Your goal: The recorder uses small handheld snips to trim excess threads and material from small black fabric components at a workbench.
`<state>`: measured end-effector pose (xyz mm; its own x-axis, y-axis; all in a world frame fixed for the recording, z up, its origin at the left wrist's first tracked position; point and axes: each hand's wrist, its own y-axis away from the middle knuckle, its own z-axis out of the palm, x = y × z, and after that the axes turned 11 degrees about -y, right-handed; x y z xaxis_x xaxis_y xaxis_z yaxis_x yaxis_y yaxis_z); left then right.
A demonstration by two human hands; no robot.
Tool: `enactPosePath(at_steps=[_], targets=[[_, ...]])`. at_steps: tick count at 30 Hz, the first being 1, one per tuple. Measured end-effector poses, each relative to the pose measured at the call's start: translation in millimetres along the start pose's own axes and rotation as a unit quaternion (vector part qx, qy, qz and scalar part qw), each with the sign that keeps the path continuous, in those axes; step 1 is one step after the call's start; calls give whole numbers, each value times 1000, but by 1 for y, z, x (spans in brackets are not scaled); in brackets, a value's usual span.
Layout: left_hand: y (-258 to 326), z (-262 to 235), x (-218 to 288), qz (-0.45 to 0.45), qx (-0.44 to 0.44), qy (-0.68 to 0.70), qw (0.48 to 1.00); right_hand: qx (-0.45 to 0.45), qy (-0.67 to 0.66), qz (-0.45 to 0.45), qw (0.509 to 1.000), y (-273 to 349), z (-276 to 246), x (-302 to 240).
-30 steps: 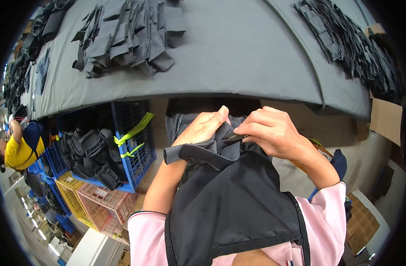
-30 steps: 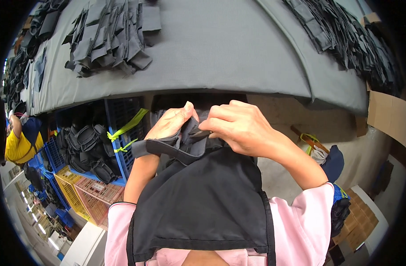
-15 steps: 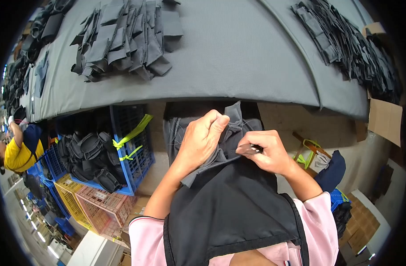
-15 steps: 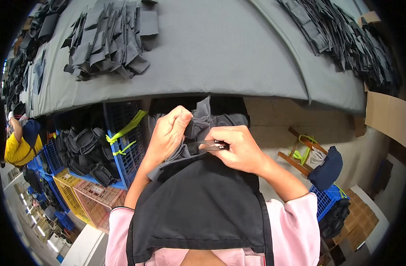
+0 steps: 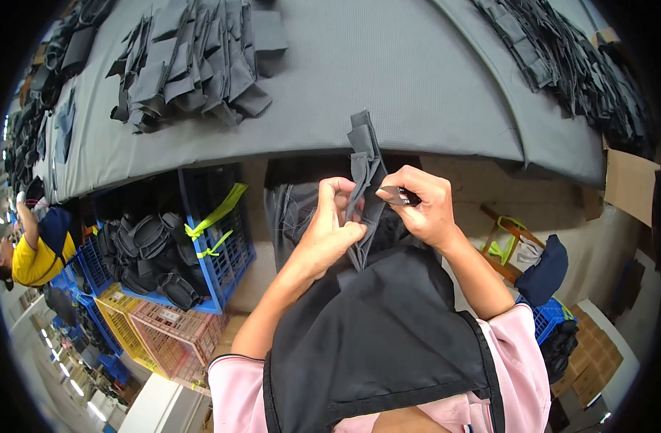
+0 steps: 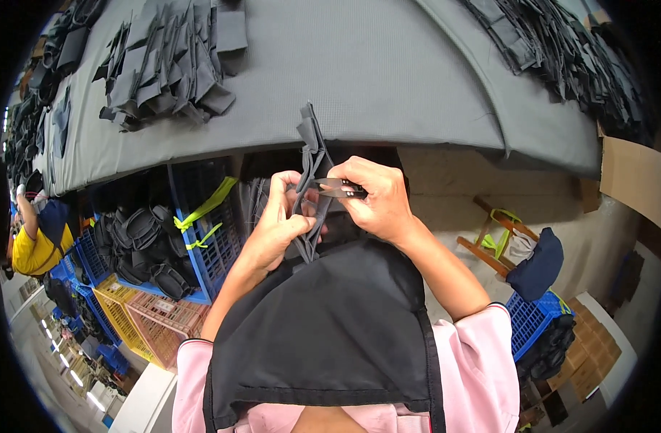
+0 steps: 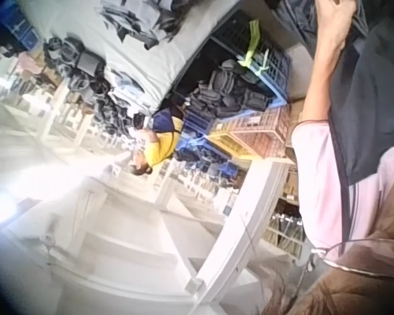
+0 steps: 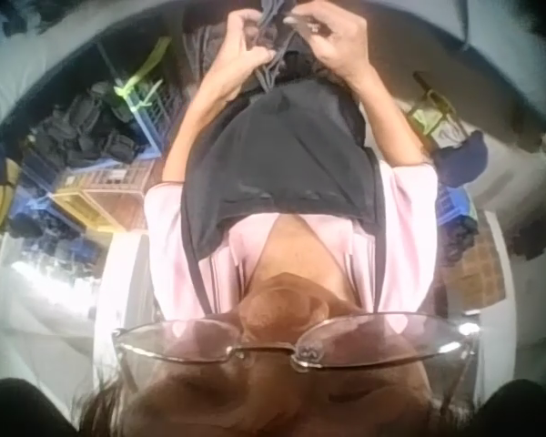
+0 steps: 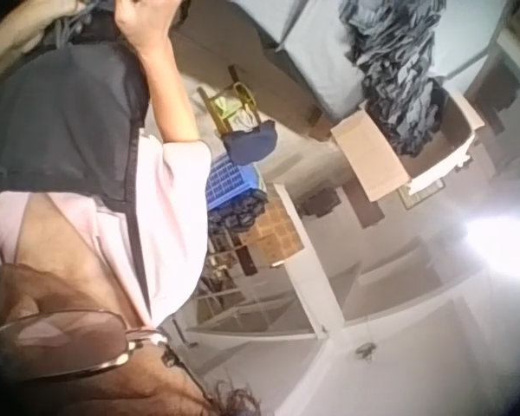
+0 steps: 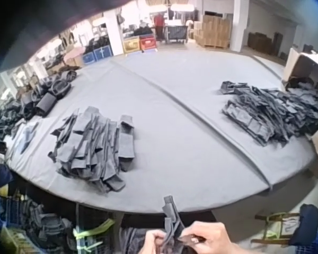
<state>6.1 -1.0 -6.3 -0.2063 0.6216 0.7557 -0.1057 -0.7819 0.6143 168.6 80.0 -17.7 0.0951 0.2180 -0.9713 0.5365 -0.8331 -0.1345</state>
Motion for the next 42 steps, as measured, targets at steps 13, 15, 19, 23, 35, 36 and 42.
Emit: enactPosePath(at_steps=[13,15,19,23,35,36,42], targets=[[-6,14,-17,165,198,-32,966,-28,165,55,984,18,-11,-55],[-7,14,-16,171,205,-28,963,-59,224,28,972,22,-10,-58],[-9,16,-13,186,212,-50,958,-89,280,2,956,19,-6,-58],[-6,20,-5,182,204,-23,962,-89,274,-4,958,14,0,-58],[-10,20,-9,194,211,-61,956,-124,337,-67,931,11,0,-58],[-11,20,-10,194,211,-61,956,-130,340,-58,930,11,-1,-59],[-9,21,-7,191,210,-37,958,-85,169,56,980,11,-6,-46]])
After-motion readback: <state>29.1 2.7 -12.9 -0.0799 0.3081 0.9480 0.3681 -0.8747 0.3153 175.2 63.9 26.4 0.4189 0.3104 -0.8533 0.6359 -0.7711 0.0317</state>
